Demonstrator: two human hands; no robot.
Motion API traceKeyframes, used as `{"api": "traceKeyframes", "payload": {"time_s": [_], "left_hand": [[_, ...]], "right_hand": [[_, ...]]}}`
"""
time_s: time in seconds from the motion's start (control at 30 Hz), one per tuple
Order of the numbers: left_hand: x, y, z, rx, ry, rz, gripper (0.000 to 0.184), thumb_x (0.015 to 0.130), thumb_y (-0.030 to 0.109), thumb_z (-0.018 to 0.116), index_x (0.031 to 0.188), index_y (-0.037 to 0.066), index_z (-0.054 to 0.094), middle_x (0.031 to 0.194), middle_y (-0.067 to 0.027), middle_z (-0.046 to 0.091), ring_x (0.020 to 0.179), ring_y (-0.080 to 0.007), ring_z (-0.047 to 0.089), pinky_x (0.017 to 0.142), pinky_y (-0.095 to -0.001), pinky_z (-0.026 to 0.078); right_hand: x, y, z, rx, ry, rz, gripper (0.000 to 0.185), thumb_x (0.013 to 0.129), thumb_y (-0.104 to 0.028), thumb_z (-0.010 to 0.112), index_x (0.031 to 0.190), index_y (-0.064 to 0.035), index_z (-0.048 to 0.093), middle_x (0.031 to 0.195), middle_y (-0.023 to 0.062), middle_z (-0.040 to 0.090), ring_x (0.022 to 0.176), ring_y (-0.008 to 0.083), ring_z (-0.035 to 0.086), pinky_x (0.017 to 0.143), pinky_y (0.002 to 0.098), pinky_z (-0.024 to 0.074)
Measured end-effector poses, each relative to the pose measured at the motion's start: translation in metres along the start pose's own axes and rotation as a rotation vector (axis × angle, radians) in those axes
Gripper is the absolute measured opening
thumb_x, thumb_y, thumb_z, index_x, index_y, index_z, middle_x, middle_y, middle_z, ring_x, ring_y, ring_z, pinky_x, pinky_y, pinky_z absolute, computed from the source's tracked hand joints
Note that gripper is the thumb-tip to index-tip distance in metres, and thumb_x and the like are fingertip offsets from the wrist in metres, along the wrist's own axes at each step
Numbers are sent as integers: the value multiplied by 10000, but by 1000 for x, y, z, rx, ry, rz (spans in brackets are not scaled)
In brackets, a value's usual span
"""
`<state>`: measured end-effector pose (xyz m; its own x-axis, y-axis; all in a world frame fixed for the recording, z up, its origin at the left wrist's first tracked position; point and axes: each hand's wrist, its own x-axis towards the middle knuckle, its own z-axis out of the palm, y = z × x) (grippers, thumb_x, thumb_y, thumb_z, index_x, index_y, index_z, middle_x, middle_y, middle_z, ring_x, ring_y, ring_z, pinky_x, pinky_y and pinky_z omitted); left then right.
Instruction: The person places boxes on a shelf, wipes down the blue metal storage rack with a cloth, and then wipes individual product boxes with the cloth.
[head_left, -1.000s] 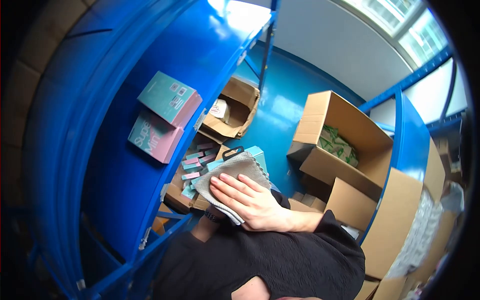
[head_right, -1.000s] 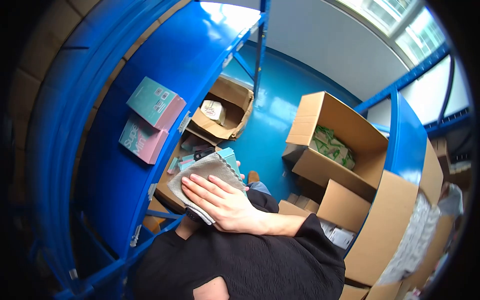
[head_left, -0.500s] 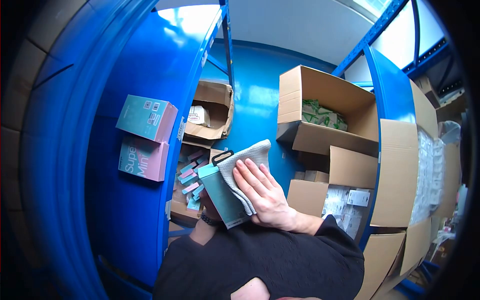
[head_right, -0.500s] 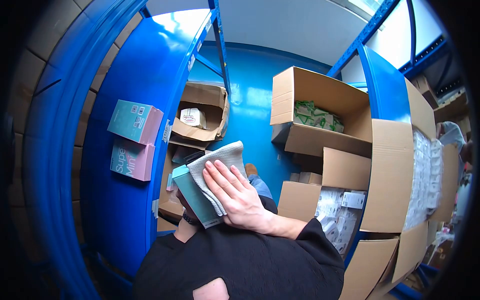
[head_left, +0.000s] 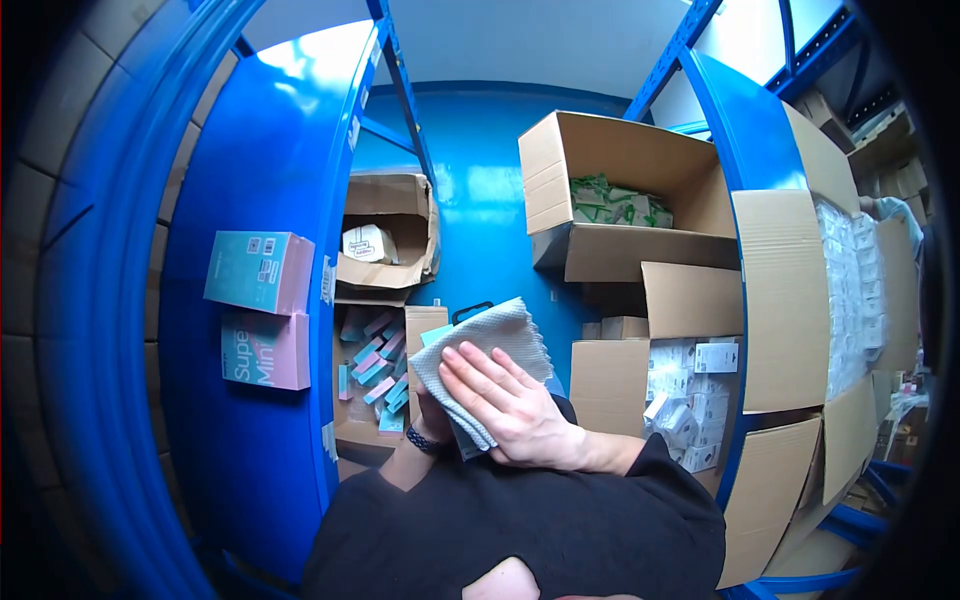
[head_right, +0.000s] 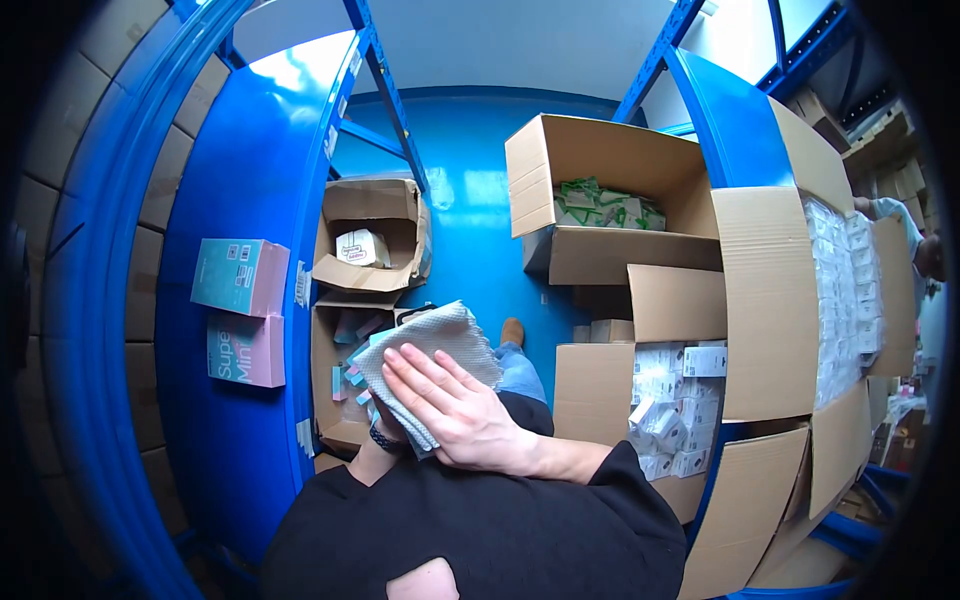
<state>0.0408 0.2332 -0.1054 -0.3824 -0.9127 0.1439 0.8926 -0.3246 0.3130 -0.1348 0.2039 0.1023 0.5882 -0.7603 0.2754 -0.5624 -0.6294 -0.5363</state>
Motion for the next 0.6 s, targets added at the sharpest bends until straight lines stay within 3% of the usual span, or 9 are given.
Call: {"api": "traceKeyframes", "payload": {"time_s": [0.13,0.17,0.3,0.47,0.6], "left_hand": [[-1,-48,-138,-88,-273,122,849,910,655,618,1574,166,414,1575,-81,496,1426,-266,505,1227,-465,371],[-3,-48,-132,-87,-278,121,849,910,655,618,1574,166,414,1575,-81,496,1426,-266,505,1227,-465,371],[5,-30,-52,124,320,8,823,944,664,585,1570,156,418,1549,-93,524,1407,-278,525,1214,-469,389],[63,-18,12,-164,21,40,755,991,602,553,1572,141,413,1578,-96,491,1417,-289,514,1204,-468,403],[93,-21,26,-80,19,74,735,992,563,525,1577,133,407,1582,-101,484,1416,-293,514,1203,-468,404]], "right_hand": [[-1,15,-9,-21,-20,-93,694,875,-196,536,1525,34,457,1634,205,396,1544,320,347,1254,473,279],[-1,20,-11,-25,-17,-93,694,875,-196,536,1525,34,457,1634,205,396,1544,320,347,1254,473,279],[3,39,-21,7,-9,-124,702,870,-189,537,1531,33,448,1636,201,394,1544,315,348,1256,463,273],[4,58,-37,12,-2,-90,680,887,-156,561,1531,29,446,1644,192,383,1553,297,331,1263,445,265],[1,82,-50,-28,4,-80,703,860,-165,552,1526,35,452,1639,200,390,1547,314,342,1259,460,266]]}}
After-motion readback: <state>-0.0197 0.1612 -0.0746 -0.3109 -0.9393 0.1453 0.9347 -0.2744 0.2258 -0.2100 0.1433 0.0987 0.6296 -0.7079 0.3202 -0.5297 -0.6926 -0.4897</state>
